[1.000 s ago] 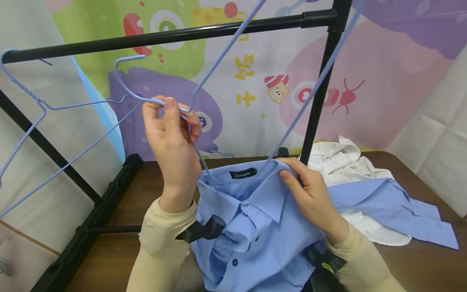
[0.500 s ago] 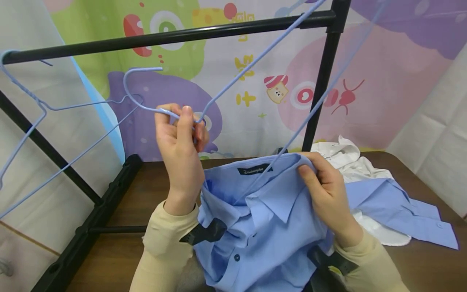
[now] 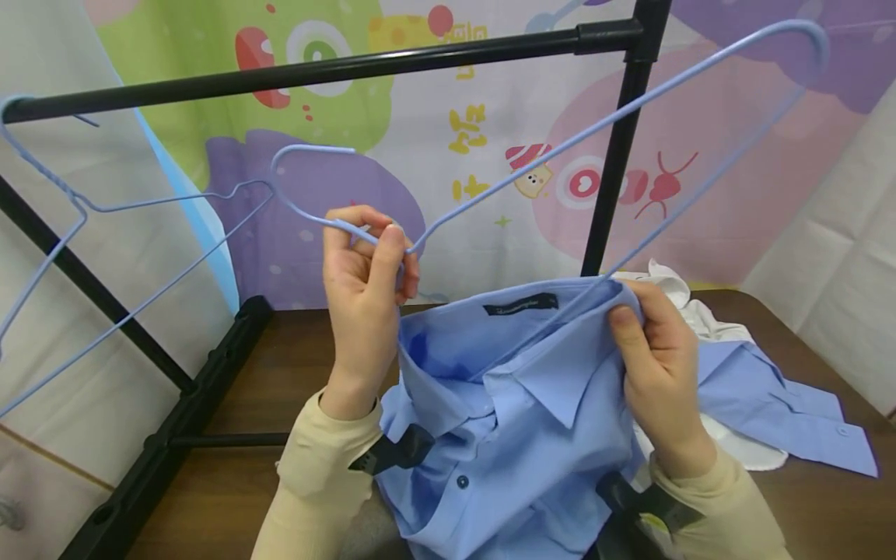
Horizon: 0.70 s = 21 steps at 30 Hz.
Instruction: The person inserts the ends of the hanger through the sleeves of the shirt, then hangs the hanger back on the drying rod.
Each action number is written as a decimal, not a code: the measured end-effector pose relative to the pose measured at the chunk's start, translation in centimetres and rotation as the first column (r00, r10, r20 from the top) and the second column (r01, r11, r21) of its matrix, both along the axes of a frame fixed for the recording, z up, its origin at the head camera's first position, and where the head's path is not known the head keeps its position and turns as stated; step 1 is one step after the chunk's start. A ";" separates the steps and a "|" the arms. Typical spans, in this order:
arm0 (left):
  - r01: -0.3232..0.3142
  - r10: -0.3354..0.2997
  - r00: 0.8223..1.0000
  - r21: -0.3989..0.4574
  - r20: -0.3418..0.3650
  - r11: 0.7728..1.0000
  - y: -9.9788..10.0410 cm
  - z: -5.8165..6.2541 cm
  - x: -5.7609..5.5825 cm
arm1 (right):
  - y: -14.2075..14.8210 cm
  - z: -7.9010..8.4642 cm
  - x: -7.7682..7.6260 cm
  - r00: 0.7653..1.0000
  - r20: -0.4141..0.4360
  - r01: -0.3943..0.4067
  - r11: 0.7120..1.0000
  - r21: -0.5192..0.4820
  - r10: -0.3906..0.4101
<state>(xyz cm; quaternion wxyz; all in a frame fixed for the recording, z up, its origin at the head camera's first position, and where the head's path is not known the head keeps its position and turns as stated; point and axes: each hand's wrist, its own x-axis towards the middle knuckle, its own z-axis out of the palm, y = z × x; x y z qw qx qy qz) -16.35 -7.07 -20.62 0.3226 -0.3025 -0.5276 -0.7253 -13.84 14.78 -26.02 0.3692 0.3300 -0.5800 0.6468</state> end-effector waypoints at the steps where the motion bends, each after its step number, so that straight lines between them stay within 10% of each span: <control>1: 0.005 -0.005 1.000 -0.017 0.001 1.000 0.0 -0.1 0.0 | 0.0 0.1 0.1 1.000 -0.001 0.004 1.000 -0.010 -0.004; 21: 0.053 -0.050 0.997 -0.057 0.054 0.997 1.2 -3.4 -1.9 | 1.0 0.6 0.4 1.000 -0.003 -0.026 0.984 -0.178 0.026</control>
